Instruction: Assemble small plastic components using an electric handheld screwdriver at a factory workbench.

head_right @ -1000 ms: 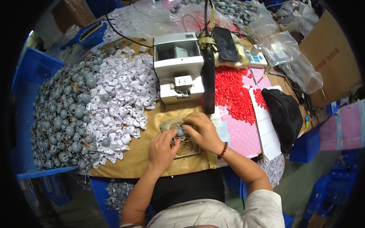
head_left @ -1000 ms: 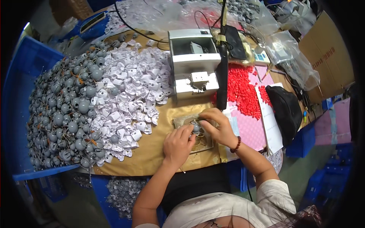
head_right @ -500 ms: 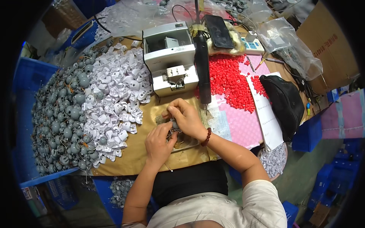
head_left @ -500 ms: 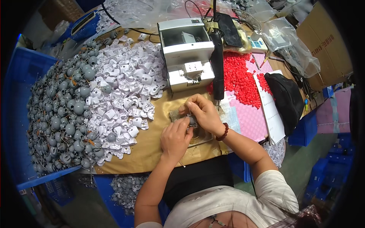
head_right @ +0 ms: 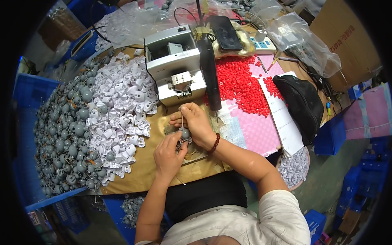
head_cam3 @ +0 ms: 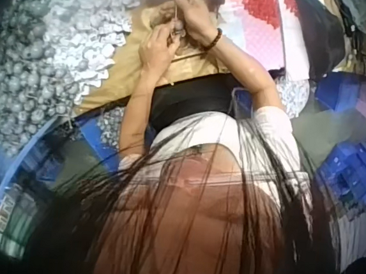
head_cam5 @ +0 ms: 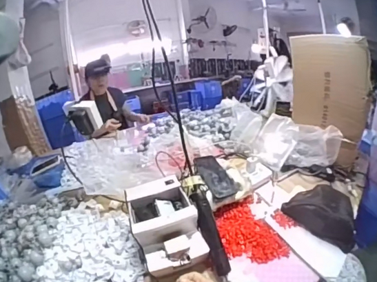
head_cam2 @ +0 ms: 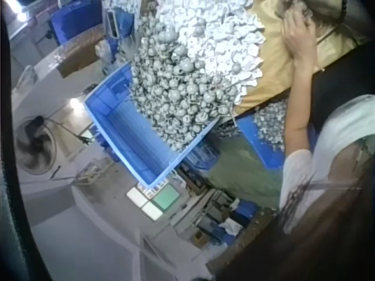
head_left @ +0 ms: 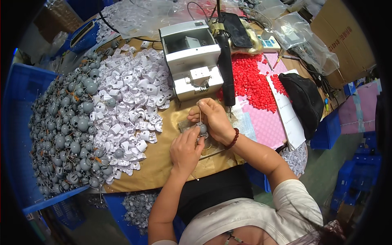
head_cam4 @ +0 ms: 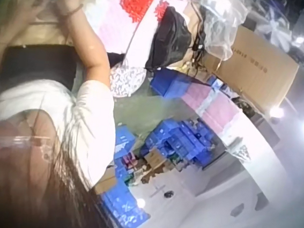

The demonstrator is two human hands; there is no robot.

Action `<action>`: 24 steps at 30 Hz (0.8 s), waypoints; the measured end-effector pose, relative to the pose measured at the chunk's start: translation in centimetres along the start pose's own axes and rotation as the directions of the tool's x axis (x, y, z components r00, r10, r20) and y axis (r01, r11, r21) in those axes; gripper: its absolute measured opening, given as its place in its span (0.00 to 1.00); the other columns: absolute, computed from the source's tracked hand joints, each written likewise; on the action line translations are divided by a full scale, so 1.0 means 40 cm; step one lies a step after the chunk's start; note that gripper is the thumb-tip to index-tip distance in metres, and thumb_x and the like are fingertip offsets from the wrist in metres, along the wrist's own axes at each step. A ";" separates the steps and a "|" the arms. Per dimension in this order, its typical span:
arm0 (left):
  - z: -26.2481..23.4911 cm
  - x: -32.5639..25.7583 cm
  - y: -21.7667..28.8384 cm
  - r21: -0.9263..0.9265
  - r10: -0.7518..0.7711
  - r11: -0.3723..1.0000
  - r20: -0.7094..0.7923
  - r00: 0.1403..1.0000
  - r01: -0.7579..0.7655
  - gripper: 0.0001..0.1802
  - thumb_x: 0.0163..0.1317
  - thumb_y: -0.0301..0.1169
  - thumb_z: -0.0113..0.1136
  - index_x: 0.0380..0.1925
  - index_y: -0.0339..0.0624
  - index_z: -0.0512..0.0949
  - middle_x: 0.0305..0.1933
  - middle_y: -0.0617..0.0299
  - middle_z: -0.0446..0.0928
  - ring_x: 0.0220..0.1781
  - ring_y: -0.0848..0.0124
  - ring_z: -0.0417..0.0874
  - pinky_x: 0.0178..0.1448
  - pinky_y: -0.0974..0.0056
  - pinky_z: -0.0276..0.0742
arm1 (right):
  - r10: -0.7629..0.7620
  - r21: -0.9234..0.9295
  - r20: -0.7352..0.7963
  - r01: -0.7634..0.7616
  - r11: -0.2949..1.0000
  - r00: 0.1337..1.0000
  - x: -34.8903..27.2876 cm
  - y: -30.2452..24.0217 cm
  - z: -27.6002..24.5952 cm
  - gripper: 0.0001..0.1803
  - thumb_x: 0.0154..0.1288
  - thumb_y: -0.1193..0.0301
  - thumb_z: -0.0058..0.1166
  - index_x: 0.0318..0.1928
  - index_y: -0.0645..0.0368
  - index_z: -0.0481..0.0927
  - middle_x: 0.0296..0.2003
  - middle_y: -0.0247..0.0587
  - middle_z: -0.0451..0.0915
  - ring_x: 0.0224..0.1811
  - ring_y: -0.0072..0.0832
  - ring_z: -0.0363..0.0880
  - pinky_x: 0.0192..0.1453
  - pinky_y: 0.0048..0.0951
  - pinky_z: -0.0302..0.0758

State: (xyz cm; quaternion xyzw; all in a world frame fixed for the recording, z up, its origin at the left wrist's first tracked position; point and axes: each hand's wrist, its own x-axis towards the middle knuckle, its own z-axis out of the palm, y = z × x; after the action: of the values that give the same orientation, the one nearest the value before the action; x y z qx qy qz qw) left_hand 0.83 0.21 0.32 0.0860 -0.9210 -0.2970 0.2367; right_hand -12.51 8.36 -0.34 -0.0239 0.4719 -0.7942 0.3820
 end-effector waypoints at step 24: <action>-0.242 -0.018 -0.135 0.441 -0.040 0.897 0.173 0.984 -0.041 0.15 0.57 0.28 0.68 0.45 0.45 0.81 0.42 0.57 0.77 0.46 0.56 0.78 0.48 0.53 0.74 | -0.251 -0.715 0.550 0.294 -0.634 0.797 -0.013 -0.237 -0.393 0.05 0.61 0.74 0.59 0.38 0.57 0.82 0.37 0.41 0.78 0.44 0.39 0.75 0.50 0.38 0.73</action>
State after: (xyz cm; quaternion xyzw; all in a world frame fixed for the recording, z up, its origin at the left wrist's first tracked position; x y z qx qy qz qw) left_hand 6.26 -8.85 3.76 0.1106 -0.9818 -0.0863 0.1281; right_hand -23.94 22.66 -1.60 -0.4939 0.8611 -0.0618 -0.1040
